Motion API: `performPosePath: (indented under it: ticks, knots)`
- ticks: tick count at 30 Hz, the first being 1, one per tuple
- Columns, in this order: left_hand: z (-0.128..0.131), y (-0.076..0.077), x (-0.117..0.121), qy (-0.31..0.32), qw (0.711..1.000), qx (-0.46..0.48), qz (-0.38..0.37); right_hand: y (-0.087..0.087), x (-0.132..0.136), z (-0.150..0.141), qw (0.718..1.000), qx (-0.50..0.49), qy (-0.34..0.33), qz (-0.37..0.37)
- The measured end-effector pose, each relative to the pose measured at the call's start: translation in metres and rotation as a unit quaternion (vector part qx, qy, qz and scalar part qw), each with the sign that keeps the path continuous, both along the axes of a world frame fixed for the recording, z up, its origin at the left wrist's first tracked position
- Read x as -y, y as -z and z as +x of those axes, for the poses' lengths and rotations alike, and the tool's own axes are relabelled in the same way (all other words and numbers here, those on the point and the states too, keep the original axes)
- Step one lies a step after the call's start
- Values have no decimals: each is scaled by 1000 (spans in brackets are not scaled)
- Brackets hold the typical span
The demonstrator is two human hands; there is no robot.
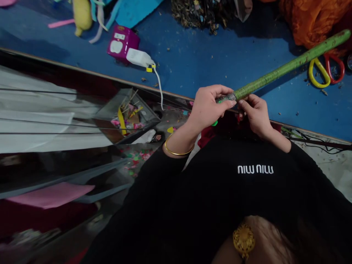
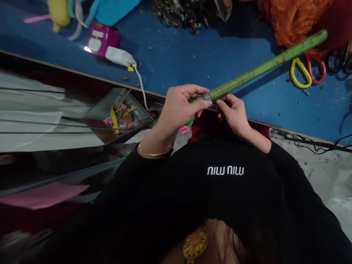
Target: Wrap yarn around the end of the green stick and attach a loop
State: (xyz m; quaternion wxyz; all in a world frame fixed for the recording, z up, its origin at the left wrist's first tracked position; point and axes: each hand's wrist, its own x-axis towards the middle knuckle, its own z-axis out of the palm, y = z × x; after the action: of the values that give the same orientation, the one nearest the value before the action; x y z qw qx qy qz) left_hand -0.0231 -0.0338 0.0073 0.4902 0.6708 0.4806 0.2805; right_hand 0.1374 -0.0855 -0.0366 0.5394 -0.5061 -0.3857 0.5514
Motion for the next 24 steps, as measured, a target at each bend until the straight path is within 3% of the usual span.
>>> performPosePath:
  ticks: [6,16,22,24]
  knots:
    - [0,9,1,14,1000,-5,3,5,2,4,994,101,-13,37]
    - [-2,12,-2,32,999,-23,23,3,6,4,990,137,0,19]
    - [-4,9,-2,16,985,-88,150,-9,12,25,950,272,-141,60]
    - [-6,10,-3,17,979,-103,172,-12,17,33,939,307,-132,81]
